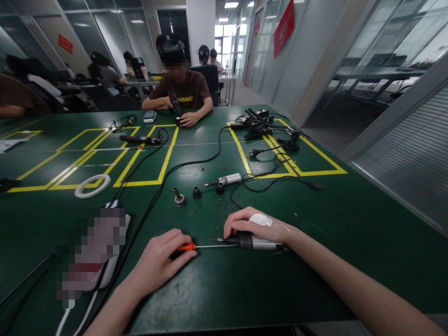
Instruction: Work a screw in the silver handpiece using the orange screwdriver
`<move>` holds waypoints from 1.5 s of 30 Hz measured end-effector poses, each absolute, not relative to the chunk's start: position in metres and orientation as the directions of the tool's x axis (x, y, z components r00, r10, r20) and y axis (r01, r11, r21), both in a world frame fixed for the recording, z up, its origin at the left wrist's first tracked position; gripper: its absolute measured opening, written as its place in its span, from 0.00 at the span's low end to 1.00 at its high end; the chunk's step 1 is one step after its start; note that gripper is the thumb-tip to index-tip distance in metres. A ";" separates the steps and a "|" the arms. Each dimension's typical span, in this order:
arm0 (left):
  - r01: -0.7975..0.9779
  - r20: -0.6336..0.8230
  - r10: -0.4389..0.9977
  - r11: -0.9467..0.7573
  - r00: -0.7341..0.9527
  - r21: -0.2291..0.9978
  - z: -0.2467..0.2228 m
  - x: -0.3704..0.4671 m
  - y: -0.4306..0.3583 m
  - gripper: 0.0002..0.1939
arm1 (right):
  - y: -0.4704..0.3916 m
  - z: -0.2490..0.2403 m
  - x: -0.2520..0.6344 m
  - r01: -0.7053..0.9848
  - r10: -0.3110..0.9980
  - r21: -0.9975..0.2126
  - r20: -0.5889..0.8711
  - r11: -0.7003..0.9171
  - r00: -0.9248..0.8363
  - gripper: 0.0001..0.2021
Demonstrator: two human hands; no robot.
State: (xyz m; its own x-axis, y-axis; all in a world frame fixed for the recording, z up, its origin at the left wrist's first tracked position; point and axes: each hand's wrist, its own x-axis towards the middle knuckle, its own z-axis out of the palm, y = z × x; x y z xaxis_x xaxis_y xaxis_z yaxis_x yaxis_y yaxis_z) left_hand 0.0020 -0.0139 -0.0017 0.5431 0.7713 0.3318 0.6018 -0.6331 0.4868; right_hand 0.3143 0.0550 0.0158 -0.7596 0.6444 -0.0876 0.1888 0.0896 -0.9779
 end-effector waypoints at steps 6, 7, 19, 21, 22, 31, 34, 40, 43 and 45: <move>0.622 0.321 0.775 -0.630 0.545 0.464 -0.001 0.003 -0.014 0.13 | 0.055 0.012 0.315 0.180 0.646 -0.979 -0.080 0.091 -0.759 0.19; 0.622 0.320 0.779 -0.625 0.540 0.472 0.000 0.004 -0.015 0.11 | 0.055 0.012 0.315 0.179 0.647 -0.980 -0.078 0.092 -0.758 0.19; 0.605 0.355 0.772 -0.634 0.527 0.481 -0.002 0.004 -0.015 0.14 | 0.052 0.015 0.314 0.210 0.655 -0.976 -0.119 0.062 -0.746 0.19; 0.624 0.329 0.778 -0.627 0.535 0.467 -0.003 0.004 -0.015 0.17 | 0.052 0.016 0.313 0.210 0.652 -0.976 -0.126 0.052 -0.747 0.20; 0.632 0.322 0.783 -0.621 0.533 0.464 -0.004 0.004 -0.015 0.17 | 0.052 0.017 0.313 0.209 0.652 -0.977 -0.125 0.052 -0.748 0.20; 0.661 0.308 0.823 -0.567 0.477 0.491 0.001 0.009 -0.024 0.01 | 0.052 0.012 0.315 0.211 0.649 -0.975 -0.116 0.071 -0.752 0.21; 0.642 0.311 0.804 -0.593 0.507 0.487 0.002 0.009 -0.022 0.04 | 0.052 0.012 0.315 0.214 0.651 -0.974 -0.117 0.072 -0.750 0.22; 0.615 0.350 0.777 -0.629 0.523 0.476 0.004 0.005 -0.018 0.09 | 0.051 0.021 0.313 0.226 0.650 -0.972 -0.133 0.061 -0.748 0.20; 0.604 0.367 0.764 -0.644 0.530 0.469 0.003 0.004 -0.017 0.10 | 0.051 0.022 0.313 0.225 0.654 -0.972 -0.129 0.064 -0.745 0.19; 0.597 0.384 0.755 -0.655 0.531 0.462 0.002 0.004 -0.017 0.11 | 0.051 0.021 0.313 0.219 0.654 -0.973 -0.121 0.070 -0.747 0.19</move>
State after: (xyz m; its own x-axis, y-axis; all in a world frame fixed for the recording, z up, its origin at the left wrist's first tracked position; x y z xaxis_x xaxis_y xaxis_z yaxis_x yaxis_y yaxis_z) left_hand 0.0038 -0.0171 0.0017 0.5313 0.7552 0.3839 0.5973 -0.6553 0.4624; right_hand 0.3131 0.0513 0.0208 -0.7466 0.6541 -0.1211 0.2194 0.0702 -0.9731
